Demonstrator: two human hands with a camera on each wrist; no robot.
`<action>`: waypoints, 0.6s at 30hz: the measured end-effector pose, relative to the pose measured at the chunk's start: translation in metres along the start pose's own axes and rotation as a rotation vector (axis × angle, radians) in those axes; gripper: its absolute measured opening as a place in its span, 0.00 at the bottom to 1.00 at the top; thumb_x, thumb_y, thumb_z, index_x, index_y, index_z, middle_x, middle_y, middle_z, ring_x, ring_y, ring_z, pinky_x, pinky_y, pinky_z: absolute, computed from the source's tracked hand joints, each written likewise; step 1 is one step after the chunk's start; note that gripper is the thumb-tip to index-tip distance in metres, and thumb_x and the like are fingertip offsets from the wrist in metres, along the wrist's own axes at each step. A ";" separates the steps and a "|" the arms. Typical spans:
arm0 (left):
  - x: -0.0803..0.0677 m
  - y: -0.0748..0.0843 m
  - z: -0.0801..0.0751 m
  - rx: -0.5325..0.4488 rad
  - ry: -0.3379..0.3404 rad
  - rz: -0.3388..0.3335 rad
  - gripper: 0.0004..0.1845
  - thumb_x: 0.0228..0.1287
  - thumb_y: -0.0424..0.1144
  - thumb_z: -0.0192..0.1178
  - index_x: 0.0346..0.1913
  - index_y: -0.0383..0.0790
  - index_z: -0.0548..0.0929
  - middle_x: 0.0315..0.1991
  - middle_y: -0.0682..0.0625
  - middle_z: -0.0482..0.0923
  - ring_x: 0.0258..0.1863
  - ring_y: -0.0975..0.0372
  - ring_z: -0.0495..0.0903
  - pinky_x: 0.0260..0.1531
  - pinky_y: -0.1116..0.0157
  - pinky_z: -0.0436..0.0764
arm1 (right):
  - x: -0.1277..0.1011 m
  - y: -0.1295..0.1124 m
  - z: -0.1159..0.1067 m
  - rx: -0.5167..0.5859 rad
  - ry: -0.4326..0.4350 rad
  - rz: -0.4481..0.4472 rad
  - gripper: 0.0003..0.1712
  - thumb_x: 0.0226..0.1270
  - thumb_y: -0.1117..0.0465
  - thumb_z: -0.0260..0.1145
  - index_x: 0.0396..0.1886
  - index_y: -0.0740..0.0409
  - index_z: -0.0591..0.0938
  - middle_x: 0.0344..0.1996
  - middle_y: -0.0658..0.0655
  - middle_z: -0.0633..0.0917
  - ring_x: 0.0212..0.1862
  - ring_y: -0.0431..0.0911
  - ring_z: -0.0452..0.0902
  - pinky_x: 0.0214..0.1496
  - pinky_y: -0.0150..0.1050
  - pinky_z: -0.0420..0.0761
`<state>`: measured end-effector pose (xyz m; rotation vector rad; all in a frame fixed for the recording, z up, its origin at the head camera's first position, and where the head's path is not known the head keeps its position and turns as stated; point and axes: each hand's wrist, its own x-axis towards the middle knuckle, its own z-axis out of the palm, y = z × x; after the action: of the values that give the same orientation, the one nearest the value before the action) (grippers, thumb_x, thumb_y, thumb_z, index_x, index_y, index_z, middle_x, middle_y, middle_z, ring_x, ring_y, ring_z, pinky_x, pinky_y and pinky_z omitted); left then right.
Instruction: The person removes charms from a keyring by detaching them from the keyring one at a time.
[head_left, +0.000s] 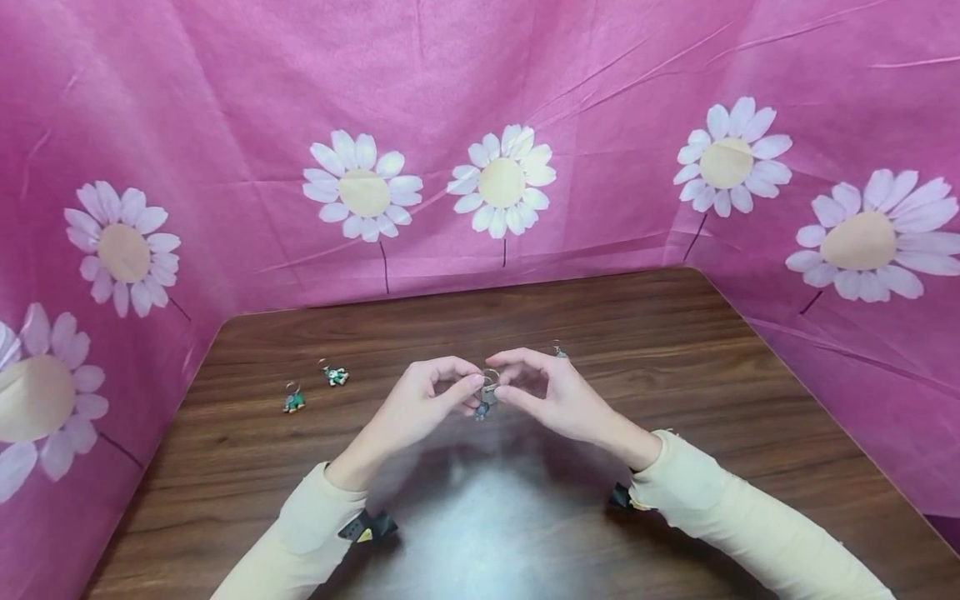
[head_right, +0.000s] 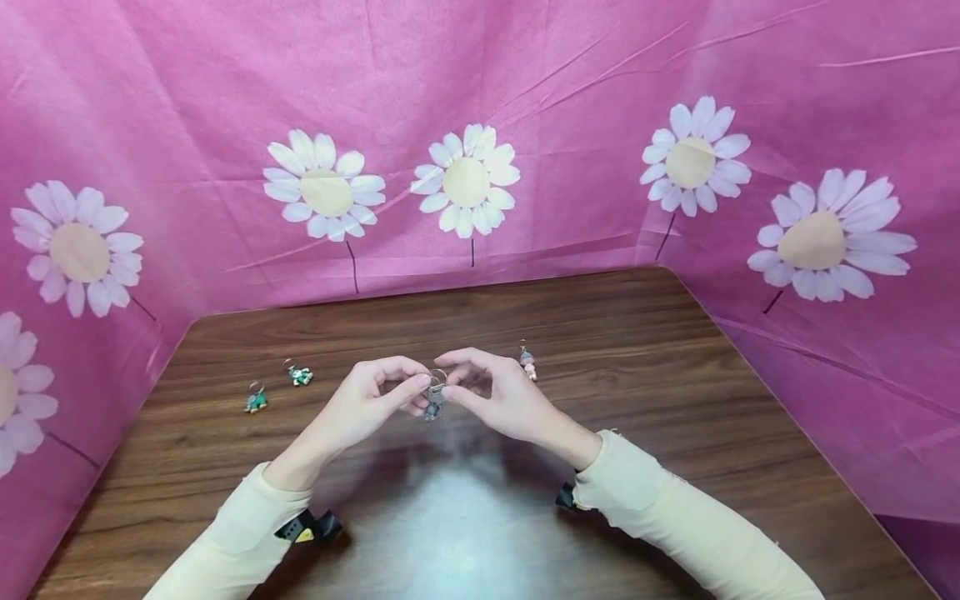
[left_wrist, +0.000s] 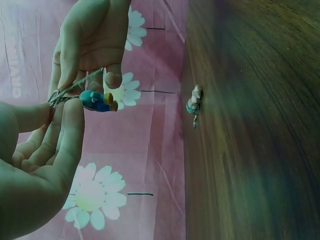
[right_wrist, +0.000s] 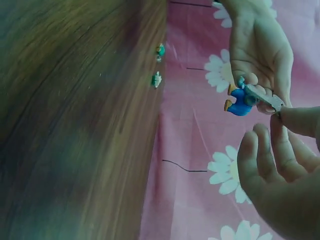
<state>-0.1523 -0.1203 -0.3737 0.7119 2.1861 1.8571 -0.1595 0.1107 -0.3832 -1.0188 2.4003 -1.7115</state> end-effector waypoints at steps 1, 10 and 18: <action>0.000 0.000 0.000 0.010 0.002 0.004 0.10 0.75 0.34 0.59 0.47 0.29 0.84 0.38 0.41 0.87 0.35 0.53 0.87 0.38 0.59 0.88 | 0.000 0.000 -0.001 0.032 -0.016 0.022 0.20 0.71 0.66 0.68 0.61 0.60 0.79 0.37 0.53 0.87 0.40 0.45 0.84 0.43 0.40 0.85; -0.001 0.000 0.000 0.163 0.033 0.014 0.10 0.76 0.40 0.60 0.47 0.36 0.85 0.36 0.46 0.87 0.31 0.56 0.86 0.35 0.56 0.88 | 0.003 -0.005 -0.010 0.411 -0.122 0.297 0.17 0.76 0.65 0.62 0.57 0.73 0.79 0.35 0.62 0.85 0.31 0.45 0.81 0.38 0.43 0.87; 0.000 -0.005 0.004 0.235 0.068 0.037 0.08 0.75 0.42 0.61 0.45 0.41 0.86 0.32 0.51 0.86 0.29 0.58 0.85 0.32 0.57 0.87 | 0.006 -0.002 -0.007 0.357 -0.071 0.345 0.15 0.71 0.65 0.68 0.51 0.69 0.81 0.39 0.59 0.87 0.34 0.45 0.84 0.40 0.44 0.88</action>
<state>-0.1517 -0.1177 -0.3789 0.7450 2.4791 1.6810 -0.1663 0.1128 -0.3768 -0.5685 1.9790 -1.8388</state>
